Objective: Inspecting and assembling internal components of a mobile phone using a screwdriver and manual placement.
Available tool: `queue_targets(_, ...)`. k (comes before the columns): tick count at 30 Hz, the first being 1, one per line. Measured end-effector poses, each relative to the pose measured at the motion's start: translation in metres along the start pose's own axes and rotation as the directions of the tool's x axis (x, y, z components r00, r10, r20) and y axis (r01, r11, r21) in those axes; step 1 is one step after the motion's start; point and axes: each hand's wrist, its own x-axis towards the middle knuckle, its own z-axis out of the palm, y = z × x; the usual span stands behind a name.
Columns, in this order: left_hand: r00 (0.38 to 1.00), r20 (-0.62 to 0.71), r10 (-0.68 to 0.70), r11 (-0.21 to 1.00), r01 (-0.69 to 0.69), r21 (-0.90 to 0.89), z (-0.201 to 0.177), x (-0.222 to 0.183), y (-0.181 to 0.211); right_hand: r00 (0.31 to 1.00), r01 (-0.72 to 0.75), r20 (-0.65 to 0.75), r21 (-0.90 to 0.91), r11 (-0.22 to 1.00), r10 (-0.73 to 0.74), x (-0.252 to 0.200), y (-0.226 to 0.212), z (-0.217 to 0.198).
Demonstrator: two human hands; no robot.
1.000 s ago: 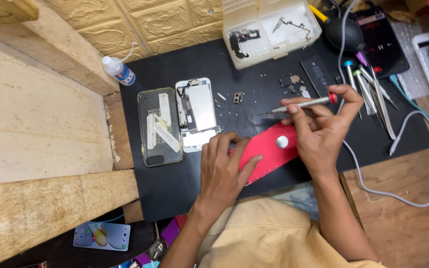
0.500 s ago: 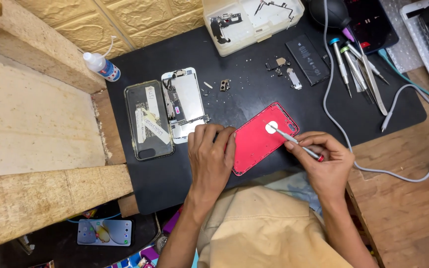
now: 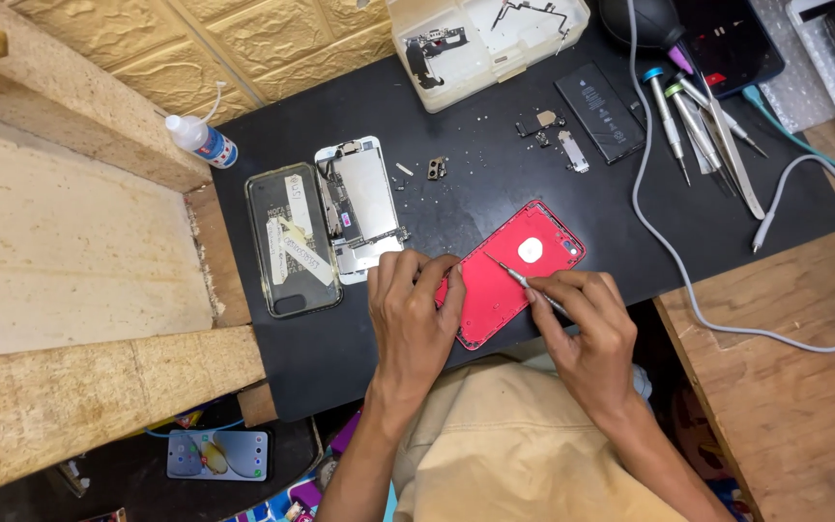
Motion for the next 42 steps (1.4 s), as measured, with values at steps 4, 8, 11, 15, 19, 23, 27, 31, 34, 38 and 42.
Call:
queue_targets(4, 1.0, 0.002, -0.006, 0.999, 0.006, -0.032, -0.002, 0.001, 0.002, 0.999, 0.032, -0.028, 0.014, 0.999, -0.031, -0.001, 0.0, 0.004)
queue_targets(8, 1.0, 0.007, -0.022, 0.999, 0.022, -0.047, -0.003, 0.002, 0.002, 0.998, 0.056, -0.037, 0.002, 0.998, -0.056, -0.001, 0.003, 0.007)
queue_targets(11, 1.0, 0.005, -0.028, 0.998, 0.028, -0.052, -0.003, 0.003, 0.003, 0.997, 0.067, -0.037, -0.003, 0.998, -0.067, -0.002, 0.005, 0.008)
queue_targets(15, 1.0, 0.005, -0.023, 0.998, 0.023, -0.054, -0.003, 0.003, 0.002, 0.997, 0.076, -0.034, 0.003, 0.997, -0.076, 0.0, 0.004, 0.008)
queue_targets(19, 1.0, 0.006, -0.022, 0.998, 0.022, -0.052, -0.002, 0.003, 0.002, 0.996, 0.083, -0.038, 0.001, 0.997, -0.083, -0.001, 0.006, 0.01)
queue_targets(23, 1.0, 0.01, -0.022, 0.998, 0.022, -0.054, -0.002, 0.003, 0.002, 0.996, 0.077, -0.046, 0.002, 0.997, -0.077, -0.001, 0.005, 0.01)
queue_targets(27, 1.0, 0.006, -0.019, 0.999, 0.019, -0.049, -0.002, 0.003, 0.002, 0.995, 0.086, -0.043, 0.001, 0.996, -0.086, 0.0, 0.004, 0.01)
queue_targets(31, 1.0, 0.003, -0.012, 0.999, 0.012, -0.036, -0.003, 0.003, 0.001, 0.995, 0.088, -0.047, 0.001, 0.996, -0.088, -0.002, 0.006, 0.011)
queue_targets(34, 1.0, 0.002, -0.01, 0.999, 0.01, -0.039, -0.002, 0.002, 0.001, 0.995, 0.076, -0.066, 0.019, 0.997, -0.075, -0.002, 0.004, 0.011)
queue_targets(38, 1.0, 0.011, -0.021, 0.999, 0.021, -0.047, -0.002, 0.002, -0.001, 0.996, 0.068, -0.057, 0.069, 0.995, -0.064, -0.003, 0.005, 0.012)
queue_targets(42, 0.998, 0.027, -0.051, 0.994, 0.053, -0.092, -0.003, 0.002, -0.001, 0.997, 0.077, -0.032, 0.145, 0.986, -0.073, -0.003, 0.009, 0.008)
